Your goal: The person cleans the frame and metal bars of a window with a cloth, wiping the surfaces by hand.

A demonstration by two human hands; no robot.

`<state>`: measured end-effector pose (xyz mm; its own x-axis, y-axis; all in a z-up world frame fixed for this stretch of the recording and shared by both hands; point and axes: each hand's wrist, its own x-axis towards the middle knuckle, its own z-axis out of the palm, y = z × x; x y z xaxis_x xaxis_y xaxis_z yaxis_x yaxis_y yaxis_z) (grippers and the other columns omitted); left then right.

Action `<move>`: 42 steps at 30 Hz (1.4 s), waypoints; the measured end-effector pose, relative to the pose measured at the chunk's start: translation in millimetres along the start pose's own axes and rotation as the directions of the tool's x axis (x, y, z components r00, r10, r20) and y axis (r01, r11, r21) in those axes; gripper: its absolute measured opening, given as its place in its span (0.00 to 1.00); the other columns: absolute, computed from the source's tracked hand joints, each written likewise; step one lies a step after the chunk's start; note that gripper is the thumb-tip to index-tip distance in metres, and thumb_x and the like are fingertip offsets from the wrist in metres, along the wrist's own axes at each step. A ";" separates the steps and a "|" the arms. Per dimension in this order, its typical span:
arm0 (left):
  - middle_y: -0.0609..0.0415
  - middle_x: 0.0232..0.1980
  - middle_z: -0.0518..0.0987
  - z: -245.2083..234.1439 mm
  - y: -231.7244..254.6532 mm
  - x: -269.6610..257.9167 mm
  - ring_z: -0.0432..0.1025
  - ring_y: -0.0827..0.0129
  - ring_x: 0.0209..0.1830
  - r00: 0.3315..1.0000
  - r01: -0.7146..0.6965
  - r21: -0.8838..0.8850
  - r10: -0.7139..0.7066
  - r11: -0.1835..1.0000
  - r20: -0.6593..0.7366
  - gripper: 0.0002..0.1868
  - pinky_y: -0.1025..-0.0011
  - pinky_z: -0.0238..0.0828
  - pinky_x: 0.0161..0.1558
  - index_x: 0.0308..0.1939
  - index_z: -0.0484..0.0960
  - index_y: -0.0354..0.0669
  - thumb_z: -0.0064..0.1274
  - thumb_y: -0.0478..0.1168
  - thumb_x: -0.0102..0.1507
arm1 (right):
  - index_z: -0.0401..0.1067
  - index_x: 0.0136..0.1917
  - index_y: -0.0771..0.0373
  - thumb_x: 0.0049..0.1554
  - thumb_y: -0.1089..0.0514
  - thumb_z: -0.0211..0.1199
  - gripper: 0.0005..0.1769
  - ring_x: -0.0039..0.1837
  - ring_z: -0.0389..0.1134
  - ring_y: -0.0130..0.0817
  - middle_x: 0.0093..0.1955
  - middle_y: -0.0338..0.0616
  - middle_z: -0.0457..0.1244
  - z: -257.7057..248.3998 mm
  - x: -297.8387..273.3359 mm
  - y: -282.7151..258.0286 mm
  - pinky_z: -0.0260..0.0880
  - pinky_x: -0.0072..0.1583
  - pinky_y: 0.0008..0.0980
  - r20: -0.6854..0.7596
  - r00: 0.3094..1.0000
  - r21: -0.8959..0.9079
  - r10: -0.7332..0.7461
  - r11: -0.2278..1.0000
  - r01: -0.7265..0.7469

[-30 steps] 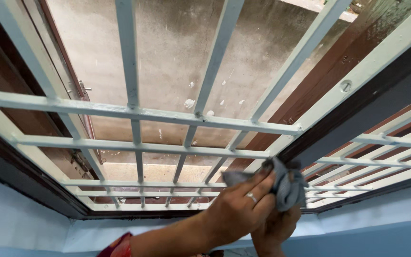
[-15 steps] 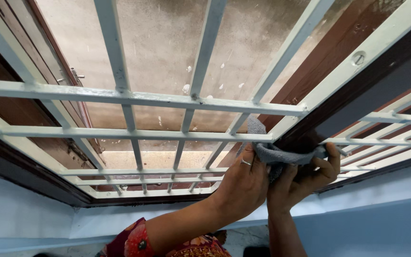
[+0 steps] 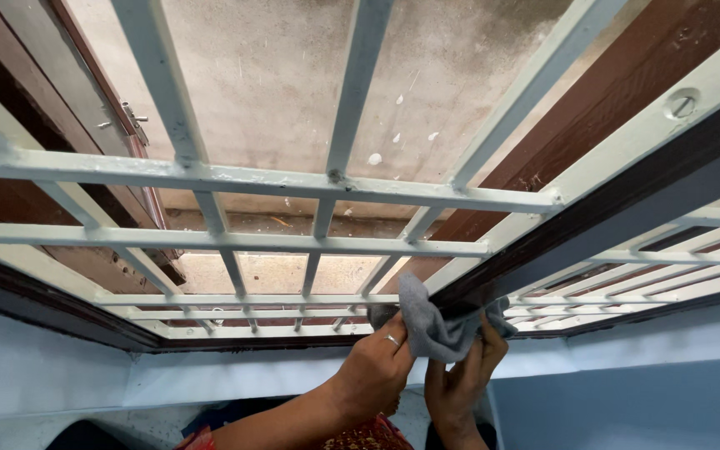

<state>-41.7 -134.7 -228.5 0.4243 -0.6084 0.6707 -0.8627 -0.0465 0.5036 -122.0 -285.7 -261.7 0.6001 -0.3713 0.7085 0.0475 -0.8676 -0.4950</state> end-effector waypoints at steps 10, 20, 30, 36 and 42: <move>0.20 0.66 0.69 3.5 -0.5 -46.9 0.75 0.33 0.53 0.910 0.381 -0.067 -0.361 0.922 0.203 0.27 0.56 0.79 0.48 0.60 0.71 0.18 0.53 0.32 0.59 | 0.69 0.62 0.73 0.56 0.69 0.57 0.19 0.66 0.66 0.47 0.62 0.54 0.59 -0.6 -49.7 9.8 0.69 0.65 0.41 0.330 0.856 0.211 0.398 0.853 -0.478; 0.25 0.61 0.72 26.1 -6.7 -8.1 0.63 0.32 0.71 0.993 0.099 0.161 -0.107 0.982 0.043 0.29 0.47 0.49 0.79 0.61 0.69 0.15 0.50 0.36 0.60 | 0.46 0.80 0.71 0.56 0.65 0.61 0.44 0.77 0.57 0.47 0.75 0.60 0.54 19.5 -10.9 3.1 0.55 0.76 0.42 0.184 0.936 0.374 0.302 0.859 -0.350; 0.27 0.65 0.72 28.1 -33.9 -78.0 0.74 0.40 0.57 0.983 0.124 -0.086 -0.110 0.989 0.148 0.30 0.57 0.78 0.53 0.65 0.70 0.20 0.56 0.33 0.61 | 0.68 0.63 0.69 0.47 0.66 0.65 0.29 0.69 0.59 0.61 0.68 0.61 0.52 26.8 -89.7 36.7 0.65 0.64 0.53 0.292 0.949 0.077 0.118 0.986 -0.146; 0.24 0.62 0.69 36.9 -49.8 -96.9 0.71 0.37 0.55 0.870 0.448 0.139 -0.466 0.883 0.158 0.30 0.55 0.75 0.51 0.58 0.73 0.24 0.57 0.34 0.53 | 0.72 0.61 0.62 0.64 0.59 0.63 0.13 0.71 0.69 0.45 0.70 0.45 0.62 37.3 -106.0 75.9 0.73 0.68 0.43 0.641 0.721 -0.076 0.263 0.957 -0.281; 0.21 0.61 0.68 81.8 -68.4 -77.6 0.65 0.30 0.62 0.953 0.303 0.060 -0.304 0.951 0.010 0.31 0.46 0.62 0.64 0.60 0.67 0.14 0.55 0.36 0.59 | 0.46 0.80 0.71 0.57 0.60 0.61 0.44 0.77 0.51 0.57 0.80 0.63 0.39 59.5 -72.1 56.2 0.59 0.70 0.49 0.311 0.910 0.327 0.275 0.868 -0.374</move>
<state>-38.2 -149.1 -359.6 0.6635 -0.5732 0.4808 -0.7088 -0.2759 0.6492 -115.1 -288.0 -370.5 0.8072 -0.4734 0.3525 0.0782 -0.5062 -0.8589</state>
